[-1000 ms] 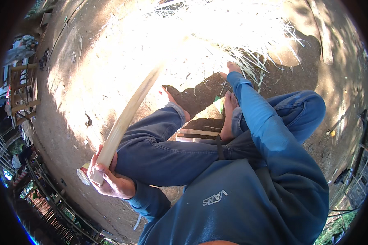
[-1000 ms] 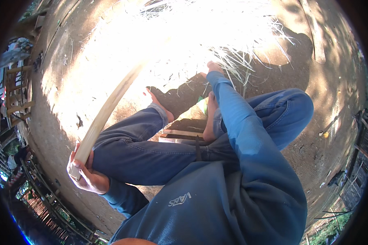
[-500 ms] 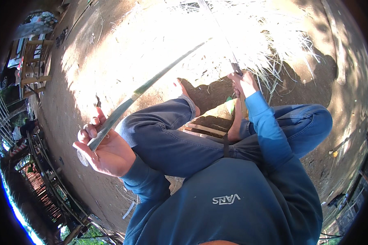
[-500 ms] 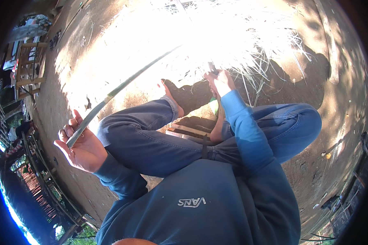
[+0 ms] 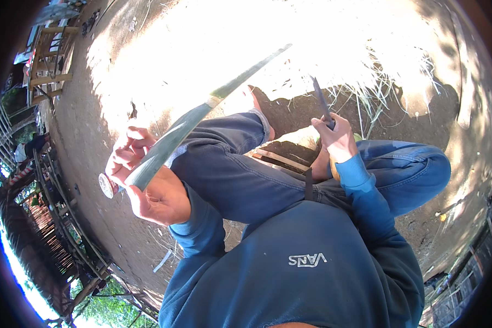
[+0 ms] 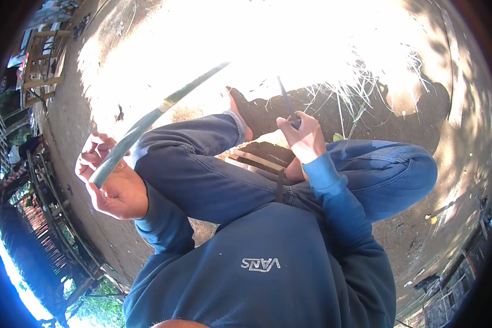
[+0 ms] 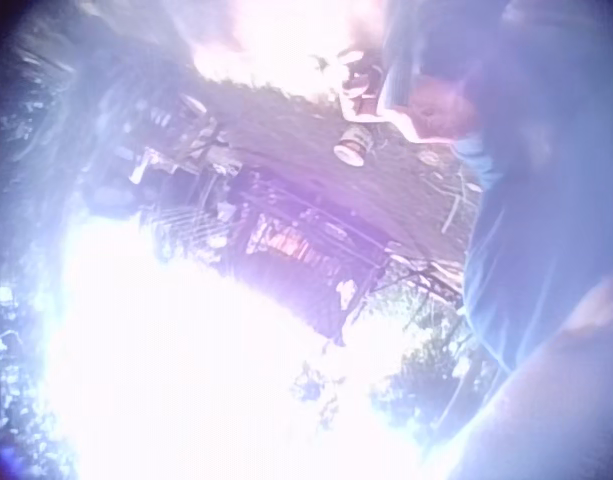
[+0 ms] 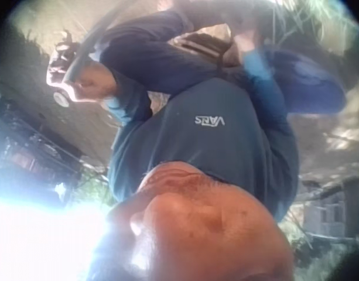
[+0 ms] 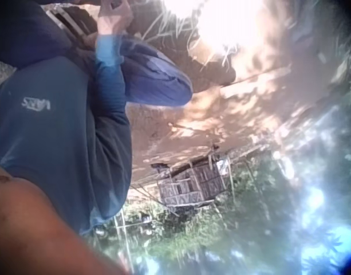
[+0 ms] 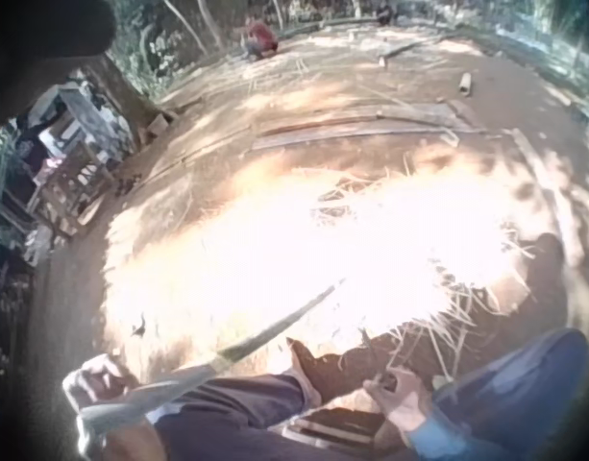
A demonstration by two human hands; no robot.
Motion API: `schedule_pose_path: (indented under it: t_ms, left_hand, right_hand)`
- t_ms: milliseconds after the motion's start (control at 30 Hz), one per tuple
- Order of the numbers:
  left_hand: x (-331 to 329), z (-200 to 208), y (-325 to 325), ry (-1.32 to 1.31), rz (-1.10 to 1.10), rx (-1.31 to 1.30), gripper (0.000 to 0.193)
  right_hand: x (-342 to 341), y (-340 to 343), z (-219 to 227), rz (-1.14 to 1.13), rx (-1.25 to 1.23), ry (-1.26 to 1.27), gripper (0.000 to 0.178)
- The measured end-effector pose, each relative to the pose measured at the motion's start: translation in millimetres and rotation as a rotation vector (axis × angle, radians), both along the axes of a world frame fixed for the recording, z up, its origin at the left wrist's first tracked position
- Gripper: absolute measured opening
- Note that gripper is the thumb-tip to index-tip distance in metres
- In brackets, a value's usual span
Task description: The person sits cross-legged on the ground and uses a large knife to shave thin strips off a long piece of bamboo. They hold the bamboo with their left hand and pull the knife along its length with their right hand, creating a pile of bamboo shavings on the ground.
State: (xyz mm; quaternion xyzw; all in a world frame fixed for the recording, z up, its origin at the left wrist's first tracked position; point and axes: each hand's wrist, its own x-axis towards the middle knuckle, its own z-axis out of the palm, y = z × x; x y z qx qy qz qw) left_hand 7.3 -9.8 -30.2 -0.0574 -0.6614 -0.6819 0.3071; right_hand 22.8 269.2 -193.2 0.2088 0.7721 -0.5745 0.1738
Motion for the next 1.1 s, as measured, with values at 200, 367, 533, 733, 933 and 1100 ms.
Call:
schedule_pose_path:
  t_ms: [200, 367, 533, 733, 933, 1100]
  left_hand:
    - [10.9, -1.3, -12.5, -0.087, -0.237, -0.02, 0.064]
    - [13.9, -1.1, -10.2, -0.102, -0.507, -0.129, 0.063]
    - [23.3, -13.0, -12.1, -0.058, -0.576, -0.042, 0.058]
    - [20.0, -13.2, -8.6, -0.035, -0.635, -0.057, 0.055]
    - [27.5, -19.6, -14.6, -0.033, -0.622, -0.03, 0.058]
    - [27.3, -15.5, -11.8, -0.072, -0.555, -0.037, 0.059]
  right_hand:
    - [4.9, -6.4, 62.7, 0.166, 0.24, 0.322, 0.032]
    - [1.9, -28.9, 73.2, 0.3, 0.166, 0.446, 0.027]
    - [4.9, -49.0, 69.2, 0.389, 0.17, 0.511, 0.018]
    - [0.4, -53.8, 63.0, 0.377, 0.233, 0.41, 0.02]
    - [5.5, -52.4, 60.6, 0.367, 0.235, 0.477, 0.02]
    - [3.5, -50.7, 61.4, 0.406, 0.245, 0.446, 0.019]
